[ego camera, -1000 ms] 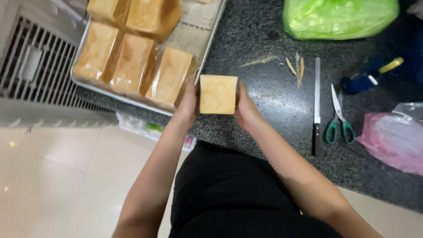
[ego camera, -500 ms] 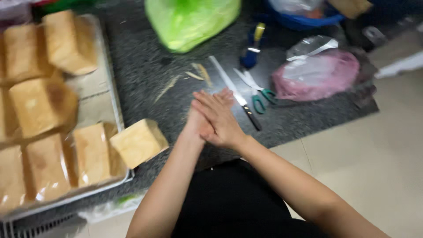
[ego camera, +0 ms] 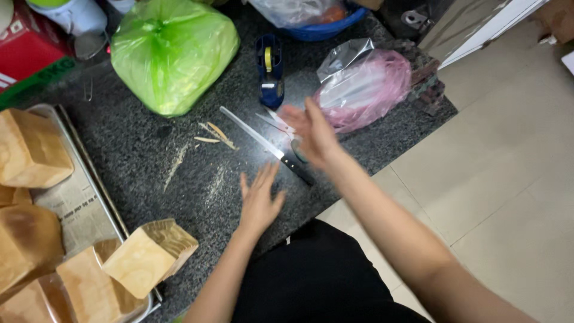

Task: The person places a loaf of bread into a plastic bag, uses a knife to slice a loaf on a counter, and trims a loaf with scissors before placing it into a bag.

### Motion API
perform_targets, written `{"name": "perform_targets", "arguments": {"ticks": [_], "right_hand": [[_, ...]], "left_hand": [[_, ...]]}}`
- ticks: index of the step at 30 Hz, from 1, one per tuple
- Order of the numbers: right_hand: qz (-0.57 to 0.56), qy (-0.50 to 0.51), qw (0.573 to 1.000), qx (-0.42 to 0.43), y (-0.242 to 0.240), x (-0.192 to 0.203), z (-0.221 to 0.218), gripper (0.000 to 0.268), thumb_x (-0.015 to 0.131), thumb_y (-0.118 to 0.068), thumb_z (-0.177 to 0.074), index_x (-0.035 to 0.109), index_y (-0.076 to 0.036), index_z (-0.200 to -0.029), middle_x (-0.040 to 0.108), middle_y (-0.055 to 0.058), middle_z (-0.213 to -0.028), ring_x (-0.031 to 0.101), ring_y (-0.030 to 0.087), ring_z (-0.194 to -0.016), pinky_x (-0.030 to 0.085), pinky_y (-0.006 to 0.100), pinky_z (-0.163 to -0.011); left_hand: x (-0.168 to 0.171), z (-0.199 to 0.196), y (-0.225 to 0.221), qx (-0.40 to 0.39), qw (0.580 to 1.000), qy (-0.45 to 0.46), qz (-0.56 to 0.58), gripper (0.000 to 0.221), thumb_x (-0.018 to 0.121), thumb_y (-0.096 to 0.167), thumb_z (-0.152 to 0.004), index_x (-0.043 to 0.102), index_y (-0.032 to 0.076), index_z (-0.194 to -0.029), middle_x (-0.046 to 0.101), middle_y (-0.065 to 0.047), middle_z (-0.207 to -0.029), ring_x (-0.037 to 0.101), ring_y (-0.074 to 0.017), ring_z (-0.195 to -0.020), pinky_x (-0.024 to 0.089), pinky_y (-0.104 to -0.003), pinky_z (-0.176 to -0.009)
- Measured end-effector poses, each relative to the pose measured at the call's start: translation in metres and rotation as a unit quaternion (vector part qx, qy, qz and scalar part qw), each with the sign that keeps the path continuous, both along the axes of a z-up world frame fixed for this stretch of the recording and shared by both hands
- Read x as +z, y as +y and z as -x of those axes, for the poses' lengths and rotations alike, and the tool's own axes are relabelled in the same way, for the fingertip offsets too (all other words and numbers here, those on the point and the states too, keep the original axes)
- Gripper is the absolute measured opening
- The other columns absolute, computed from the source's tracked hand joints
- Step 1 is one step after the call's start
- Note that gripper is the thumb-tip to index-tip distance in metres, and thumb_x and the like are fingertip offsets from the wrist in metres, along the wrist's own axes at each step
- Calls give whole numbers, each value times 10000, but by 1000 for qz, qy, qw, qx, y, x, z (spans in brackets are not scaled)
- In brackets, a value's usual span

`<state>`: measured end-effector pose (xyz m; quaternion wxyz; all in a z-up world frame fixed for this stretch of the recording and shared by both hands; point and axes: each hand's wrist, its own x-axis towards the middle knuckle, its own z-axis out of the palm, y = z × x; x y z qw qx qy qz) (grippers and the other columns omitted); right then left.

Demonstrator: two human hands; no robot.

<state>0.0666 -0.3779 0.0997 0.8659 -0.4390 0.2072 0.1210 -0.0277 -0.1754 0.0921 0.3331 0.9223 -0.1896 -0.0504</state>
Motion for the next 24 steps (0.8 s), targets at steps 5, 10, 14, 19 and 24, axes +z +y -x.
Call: {"name": "perform_targets", "arguments": {"ticks": [5,10,14,19,24], "right_hand": [[615,-152,771,-72,-71,-31,-26,439,774,-362,-898,693,-53,-1199,688,183,-1152,598,330,-1069,448,460,-969],[855,-148,486,-106,-89,-63,-44,676,843,-362,-616,673,35,-1137,576,332,-1296,526,458,-1144,391,540,-989],[773,7,634,-9,-97,-85,-54,378,691,-334,-907,717,-69,-1176,561,209,-1431,519,396,-1254,384,513,-1080],[790,-90,595,-113,-113,-106,-53,440,793,-329,-796,732,-17,-1100,527,276,-1414,474,442,-1247,341,581,-1054],[805,-100,584,-18,-113,-111,-43,246,766,-271,-820,781,-51,-929,683,157,-1162,539,388,-1164,367,551,-997]], "left_hand": [[-2,-4,7,141,987,64,53,356,604,250,-928,705,129,-1247,708,-142,-1275,605,-302,-1265,99,-585,-1222],[18,-14,-21,152,978,119,74,330,598,254,-945,720,135,-1227,762,-108,-1168,705,-281,-1038,166,-502,-1262],[22,-2,-29,130,967,190,114,373,633,266,-931,712,128,-1269,758,-96,-1186,687,-262,-992,508,-377,-933],[3,16,-30,104,947,198,229,344,616,215,-970,686,51,-1265,766,-110,-1220,716,-189,-1141,516,-308,-993],[-7,21,-32,118,944,218,219,341,617,201,-967,683,47,-1264,759,-105,-1216,707,-198,-1146,521,-324,-982]]}}
